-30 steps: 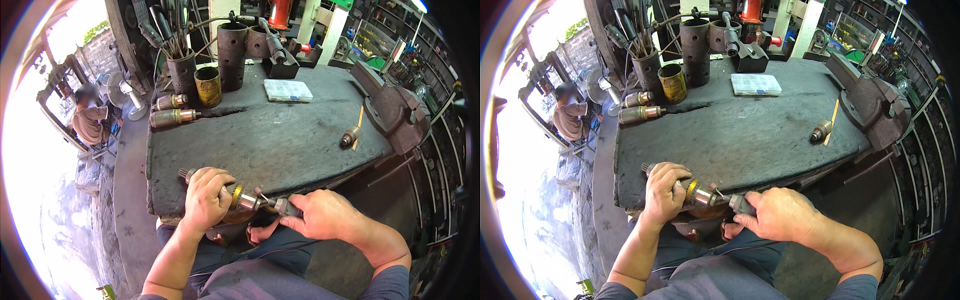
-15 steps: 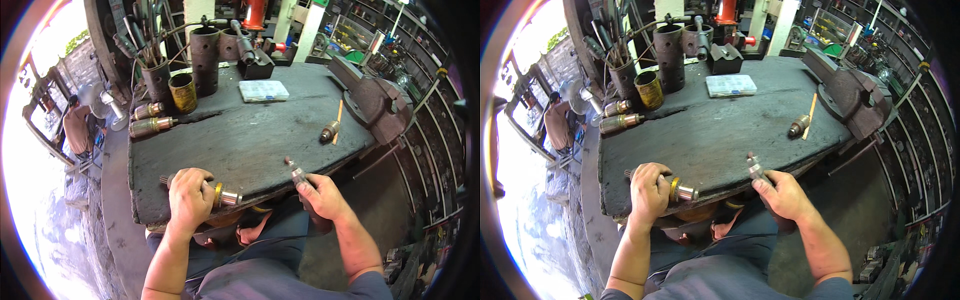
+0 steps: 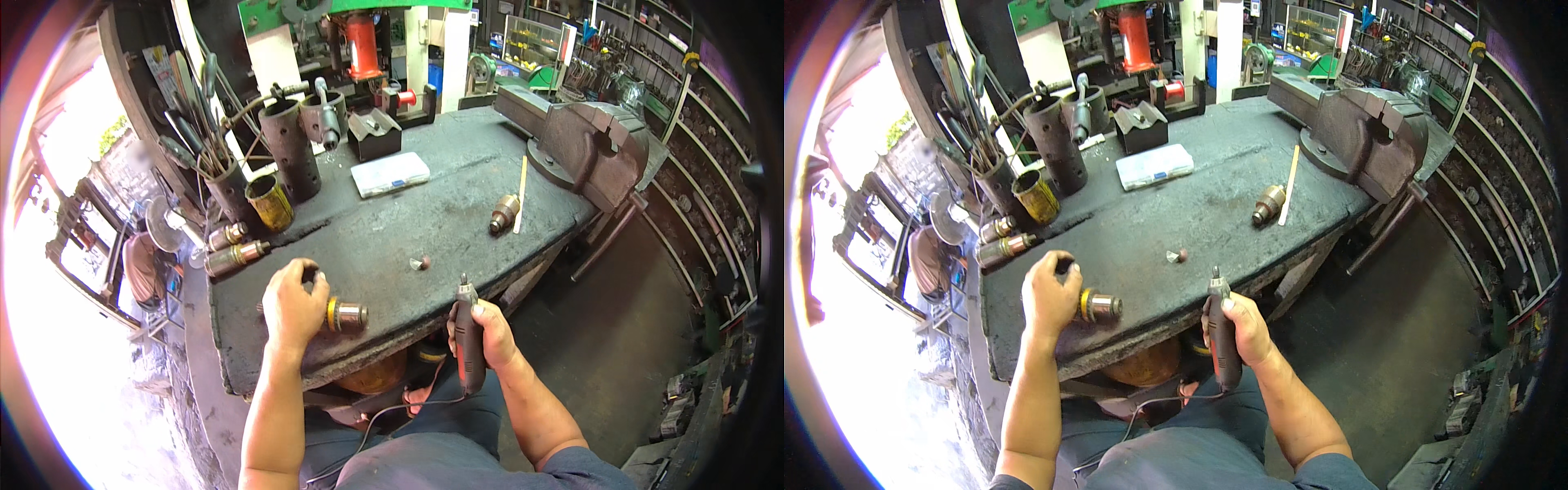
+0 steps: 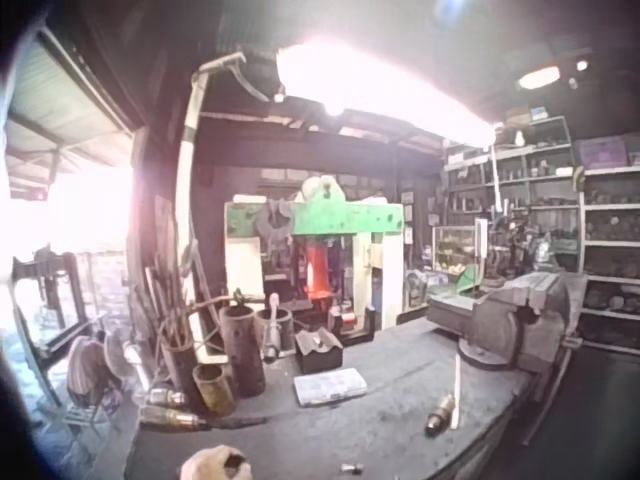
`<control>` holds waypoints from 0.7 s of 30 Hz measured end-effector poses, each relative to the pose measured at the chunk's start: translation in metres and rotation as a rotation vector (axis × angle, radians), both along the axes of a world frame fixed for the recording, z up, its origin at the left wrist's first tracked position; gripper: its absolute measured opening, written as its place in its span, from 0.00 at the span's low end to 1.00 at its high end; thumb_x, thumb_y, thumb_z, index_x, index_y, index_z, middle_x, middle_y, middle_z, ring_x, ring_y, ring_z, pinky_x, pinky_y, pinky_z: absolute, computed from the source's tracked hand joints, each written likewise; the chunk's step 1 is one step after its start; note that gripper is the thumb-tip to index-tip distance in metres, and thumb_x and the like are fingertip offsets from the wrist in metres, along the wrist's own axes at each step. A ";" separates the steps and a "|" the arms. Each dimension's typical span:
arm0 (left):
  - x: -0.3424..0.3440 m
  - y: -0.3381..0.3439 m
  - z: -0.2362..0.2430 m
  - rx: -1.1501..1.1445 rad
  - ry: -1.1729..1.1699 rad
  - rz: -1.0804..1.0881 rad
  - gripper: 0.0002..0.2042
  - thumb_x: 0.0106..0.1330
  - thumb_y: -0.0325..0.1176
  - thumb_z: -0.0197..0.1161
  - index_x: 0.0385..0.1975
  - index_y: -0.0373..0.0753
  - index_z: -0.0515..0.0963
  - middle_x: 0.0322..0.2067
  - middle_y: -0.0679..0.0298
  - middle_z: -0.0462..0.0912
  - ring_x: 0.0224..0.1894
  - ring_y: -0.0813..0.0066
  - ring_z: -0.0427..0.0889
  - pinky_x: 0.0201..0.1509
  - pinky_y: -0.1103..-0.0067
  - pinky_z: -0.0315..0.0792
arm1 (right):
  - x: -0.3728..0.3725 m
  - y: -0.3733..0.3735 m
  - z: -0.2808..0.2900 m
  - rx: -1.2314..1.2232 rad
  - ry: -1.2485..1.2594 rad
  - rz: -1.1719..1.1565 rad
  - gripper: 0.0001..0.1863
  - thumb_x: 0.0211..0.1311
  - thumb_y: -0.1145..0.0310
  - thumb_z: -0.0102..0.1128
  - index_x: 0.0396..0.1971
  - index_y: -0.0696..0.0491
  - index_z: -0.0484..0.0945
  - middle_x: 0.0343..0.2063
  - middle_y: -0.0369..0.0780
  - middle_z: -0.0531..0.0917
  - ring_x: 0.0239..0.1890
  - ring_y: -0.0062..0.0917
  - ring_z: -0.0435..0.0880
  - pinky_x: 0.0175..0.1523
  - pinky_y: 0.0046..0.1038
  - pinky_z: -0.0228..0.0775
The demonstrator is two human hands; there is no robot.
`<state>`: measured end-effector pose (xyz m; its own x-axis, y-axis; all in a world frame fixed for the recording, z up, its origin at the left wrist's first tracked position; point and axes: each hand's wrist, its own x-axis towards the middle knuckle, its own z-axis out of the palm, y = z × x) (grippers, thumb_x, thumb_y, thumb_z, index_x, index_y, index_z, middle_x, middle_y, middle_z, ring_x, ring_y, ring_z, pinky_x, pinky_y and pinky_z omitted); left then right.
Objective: The person uses a handheld rotary tool to grind the surface of cylindrical metal parts on a workbench. They hold each part with one hand and apply the tool with the other, rotating the part to treat different areas. After finishing, they place the parts on the bench and briefly walk to a shelf.
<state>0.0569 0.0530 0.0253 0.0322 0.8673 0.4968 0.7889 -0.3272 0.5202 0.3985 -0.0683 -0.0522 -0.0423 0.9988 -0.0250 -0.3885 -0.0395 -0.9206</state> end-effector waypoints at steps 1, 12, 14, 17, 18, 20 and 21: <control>-0.002 -0.003 -0.002 0.034 0.013 -0.012 0.10 0.72 0.34 0.75 0.48 0.38 0.90 0.43 0.51 0.94 0.50 0.47 0.93 0.60 0.58 0.85 | -0.003 0.000 0.001 0.009 0.022 -0.001 0.25 0.84 0.48 0.58 0.50 0.58 0.83 0.35 0.43 0.89 0.29 0.29 0.89 0.38 0.34 0.86; -0.033 -0.047 -0.021 0.209 0.074 -0.147 0.19 0.63 0.35 0.82 0.52 0.38 0.88 0.54 0.53 0.91 0.62 0.44 0.86 0.75 0.53 0.75 | -0.022 -0.016 -0.001 0.054 -0.021 0.024 0.26 0.83 0.45 0.61 0.51 0.58 0.82 0.35 0.41 0.88 0.30 0.26 0.88 0.38 0.31 0.86; -0.037 -0.051 -0.023 0.213 0.083 -0.169 0.19 0.62 0.36 0.83 0.50 0.37 0.89 0.53 0.54 0.92 0.62 0.45 0.87 0.75 0.53 0.76 | -0.025 -0.018 0.005 0.063 -0.028 0.026 0.26 0.83 0.45 0.64 0.51 0.58 0.82 0.35 0.41 0.88 0.31 0.25 0.89 0.38 0.30 0.85; -0.041 -0.054 -0.022 0.170 0.086 -0.179 0.18 0.63 0.38 0.83 0.49 0.37 0.90 0.52 0.53 0.92 0.61 0.45 0.88 0.74 0.54 0.77 | -0.031 -0.020 0.012 0.108 -0.061 0.033 0.27 0.82 0.45 0.65 0.51 0.59 0.82 0.35 0.41 0.89 0.31 0.25 0.89 0.38 0.30 0.85; -0.042 -0.055 -0.021 0.151 0.078 -0.183 0.18 0.65 0.39 0.82 0.50 0.37 0.90 0.53 0.51 0.92 0.61 0.43 0.87 0.74 0.54 0.77 | -0.033 -0.021 0.014 0.112 -0.082 0.049 0.27 0.82 0.45 0.65 0.51 0.59 0.82 0.35 0.41 0.89 0.31 0.25 0.89 0.38 0.30 0.85; -0.042 -0.061 -0.018 0.208 0.082 -0.180 0.19 0.64 0.38 0.83 0.50 0.37 0.90 0.54 0.51 0.92 0.62 0.44 0.87 0.74 0.54 0.77 | -0.035 -0.024 0.017 0.143 -0.114 0.061 0.28 0.81 0.45 0.65 0.51 0.60 0.82 0.35 0.41 0.88 0.31 0.26 0.89 0.38 0.30 0.85; -0.042 -0.064 -0.015 0.227 0.088 -0.181 0.19 0.63 0.37 0.84 0.51 0.37 0.90 0.54 0.51 0.92 0.62 0.44 0.88 0.74 0.54 0.77 | -0.037 -0.026 0.018 0.143 -0.123 0.067 0.28 0.81 0.44 0.66 0.52 0.60 0.82 0.35 0.42 0.88 0.31 0.26 0.88 0.38 0.31 0.85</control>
